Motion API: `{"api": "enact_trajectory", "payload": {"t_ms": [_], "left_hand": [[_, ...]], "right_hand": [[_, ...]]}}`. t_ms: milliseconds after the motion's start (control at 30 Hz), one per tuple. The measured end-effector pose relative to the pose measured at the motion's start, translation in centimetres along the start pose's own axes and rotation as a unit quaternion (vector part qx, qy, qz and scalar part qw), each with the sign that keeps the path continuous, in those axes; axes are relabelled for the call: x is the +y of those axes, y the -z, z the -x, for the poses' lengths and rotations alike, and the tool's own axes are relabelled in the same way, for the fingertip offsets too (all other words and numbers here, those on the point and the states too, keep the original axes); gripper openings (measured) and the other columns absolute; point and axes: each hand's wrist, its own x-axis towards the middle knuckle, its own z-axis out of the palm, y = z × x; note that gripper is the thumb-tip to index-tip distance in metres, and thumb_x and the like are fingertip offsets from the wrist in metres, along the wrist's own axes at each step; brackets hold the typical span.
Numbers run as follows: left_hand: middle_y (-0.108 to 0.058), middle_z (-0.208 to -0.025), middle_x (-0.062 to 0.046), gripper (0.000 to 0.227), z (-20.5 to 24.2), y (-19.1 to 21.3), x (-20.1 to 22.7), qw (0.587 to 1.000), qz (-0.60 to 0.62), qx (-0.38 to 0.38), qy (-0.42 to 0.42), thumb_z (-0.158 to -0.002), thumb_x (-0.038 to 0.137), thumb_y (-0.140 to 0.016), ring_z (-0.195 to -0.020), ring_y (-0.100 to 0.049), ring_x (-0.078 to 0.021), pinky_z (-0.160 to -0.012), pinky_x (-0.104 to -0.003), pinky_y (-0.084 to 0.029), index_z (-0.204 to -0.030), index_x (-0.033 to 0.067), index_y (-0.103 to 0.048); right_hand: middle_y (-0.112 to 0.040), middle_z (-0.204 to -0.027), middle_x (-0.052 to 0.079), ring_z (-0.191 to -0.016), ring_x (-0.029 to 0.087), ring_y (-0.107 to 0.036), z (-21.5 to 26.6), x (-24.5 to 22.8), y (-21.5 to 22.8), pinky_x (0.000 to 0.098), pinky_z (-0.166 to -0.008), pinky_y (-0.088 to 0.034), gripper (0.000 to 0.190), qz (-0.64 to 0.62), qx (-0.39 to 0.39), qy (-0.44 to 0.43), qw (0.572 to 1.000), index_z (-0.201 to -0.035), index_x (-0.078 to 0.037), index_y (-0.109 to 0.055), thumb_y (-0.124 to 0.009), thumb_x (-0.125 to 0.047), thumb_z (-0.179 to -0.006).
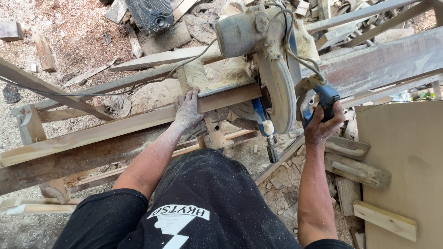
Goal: Cutting wooden planks to size using a miter saw in a woodworking area.
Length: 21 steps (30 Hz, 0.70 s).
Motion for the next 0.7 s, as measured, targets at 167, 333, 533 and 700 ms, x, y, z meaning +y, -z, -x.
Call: {"api": "enact_trajectory", "payload": {"t_ms": [167, 333, 533, 700], "left_hand": [[-0.037, -0.159, -0.009, 0.123, -0.17, -0.24, -0.15, 1.000, -0.002, -0.001, 0.018, -0.066, 0.042, -0.094, -0.138, -0.037, -0.0336, -0.117, -0.055, -0.023, -0.163, 0.0194, -0.022], [-0.036, -0.160, -0.008, 0.124, -0.33, -0.62, -0.39, 1.000, 0.001, -0.002, 0.019, -0.065, 0.043, -0.094, -0.140, -0.034, -0.0347, -0.116, -0.057, -0.023, -0.163, 0.0199, -0.021], [-0.037, -0.161, -0.008, 0.124, -0.10, -0.29, -0.22, 1.000, 0.001, -0.003, 0.013, -0.065, 0.041, -0.094, -0.139, -0.036, -0.0344, -0.117, -0.055, -0.024, -0.163, 0.0193, -0.021], [-0.037, -0.160, -0.008, 0.123, 0.02, -0.06, -0.09, 1.000, -0.001, -0.001, 0.014, -0.066, 0.041, -0.094, -0.139, -0.036, -0.0333, -0.117, -0.054, -0.025, -0.163, 0.0195, -0.021]], "right_hand": [[-0.046, -0.135, 0.020, -0.102, 0.028, -0.068, -0.13, -0.19, -0.18, 0.0386, -0.085, -0.063, 0.040, 0.029, -0.005, 0.027, 0.999, -0.149, -0.003, -0.035, -0.058, -0.013, -0.118], [-0.048, -0.135, 0.018, -0.102, 0.027, -0.071, -0.26, -0.61, -0.20, 0.0381, -0.083, -0.065, 0.043, 0.022, 0.001, 0.007, 1.000, -0.150, -0.003, -0.035, -0.060, -0.015, -0.117], [-0.055, -0.134, 0.018, -0.095, 0.025, -0.070, 0.27, 0.18, -0.18, 0.0374, -0.081, -0.062, 0.042, 0.000, 0.006, 0.001, 1.000, -0.150, -0.004, -0.036, -0.060, -0.016, -0.119], [-0.051, -0.135, 0.020, -0.097, 0.026, -0.071, 0.36, 0.27, -0.32, 0.0383, -0.082, -0.063, 0.041, 0.006, 0.011, 0.016, 1.000, -0.148, -0.003, -0.036, -0.059, -0.016, -0.118]]}}
